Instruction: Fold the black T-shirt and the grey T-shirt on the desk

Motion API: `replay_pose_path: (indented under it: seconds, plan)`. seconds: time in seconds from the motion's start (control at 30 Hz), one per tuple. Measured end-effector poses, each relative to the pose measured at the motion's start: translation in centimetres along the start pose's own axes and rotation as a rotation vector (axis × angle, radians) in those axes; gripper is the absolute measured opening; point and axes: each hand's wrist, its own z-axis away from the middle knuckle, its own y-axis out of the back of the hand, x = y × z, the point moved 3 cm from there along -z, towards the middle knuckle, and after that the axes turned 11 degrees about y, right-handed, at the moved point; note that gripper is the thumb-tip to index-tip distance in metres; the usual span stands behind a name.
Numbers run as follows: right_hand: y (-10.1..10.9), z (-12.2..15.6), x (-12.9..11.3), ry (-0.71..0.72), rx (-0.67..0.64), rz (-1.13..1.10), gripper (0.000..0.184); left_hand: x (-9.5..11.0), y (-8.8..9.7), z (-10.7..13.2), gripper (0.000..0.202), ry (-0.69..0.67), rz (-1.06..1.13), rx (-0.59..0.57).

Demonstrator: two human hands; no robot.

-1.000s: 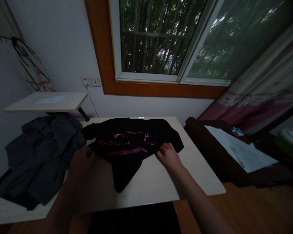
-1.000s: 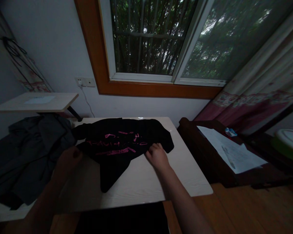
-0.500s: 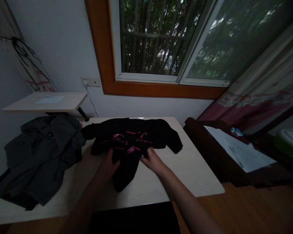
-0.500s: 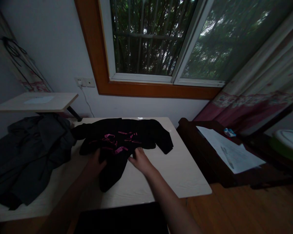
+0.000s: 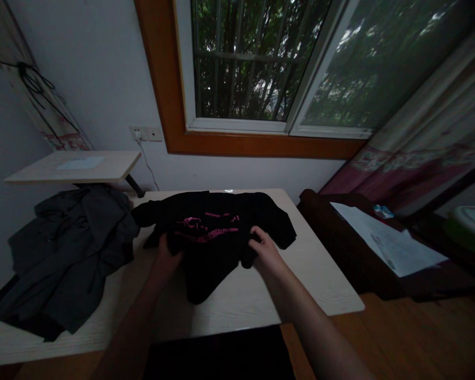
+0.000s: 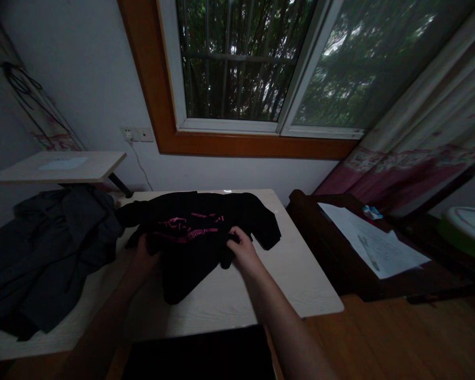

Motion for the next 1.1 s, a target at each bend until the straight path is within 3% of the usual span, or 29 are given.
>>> replay_pose_path:
  seconds: [0.13,0.2,0.3,0.4,0.47,0.57,0.63,0.77,0.83,0.9,0.97,1.1]
  plan:
    - [6.2,0.0,-2.1,-0.068,0.036,0.001,0.020,0.3,4.9,-0.6,0.077,0.087,-0.025,0.085]
    - [9.0,0.4,-2.8,-0.111,-0.030,-0.004,0.021,0.6,7.3,-0.6,0.080,0.100,-0.068,0.062]
    - [12.2,1.4,-3.5,-0.181,-0.180,0.013,0.020,1.0,10.0,0.0,0.083,0.065,-0.131,-0.080]
    - [13.6,2.1,-3.6,-0.246,-0.359,0.116,0.024,0.8,11.6,1.4,0.080,0.080,-0.220,-0.222]
    - [13.9,1.8,-3.6,-0.185,-0.341,0.243,0.033,0.6,11.8,2.6,0.067,0.139,-0.323,-0.368]
    - [13.2,0.7,-3.4,-0.031,-0.163,0.403,0.039,0.8,11.3,3.8,0.044,0.195,-0.503,-0.555]
    - [11.5,0.0,-3.1,0.065,-0.147,0.477,0.036,1.6,10.9,3.7,0.042,0.139,-0.625,-0.496]
    - [6.6,-0.7,-2.2,0.291,-0.304,0.587,0.026,3.2,9.7,1.9,0.039,-0.038,-0.729,-0.181]
    - [4.2,-0.6,-1.5,0.328,-0.399,0.616,0.033,3.4,8.6,0.8,0.037,-0.205,-0.707,-0.096]
    - [2.3,-0.3,-0.6,0.313,-0.496,0.680,0.049,2.8,7.1,0.0,0.042,-0.369,-0.705,-0.072]
    - [1.2,-0.1,0.2,0.293,-0.549,0.777,0.059,1.7,5.6,-0.7,0.051,-0.436,-0.742,-0.093]
    - [0.9,0.1,1.1,0.281,-0.574,0.854,0.048,-0.7,3.8,-1.3,0.064,-0.353,-0.821,-0.221]
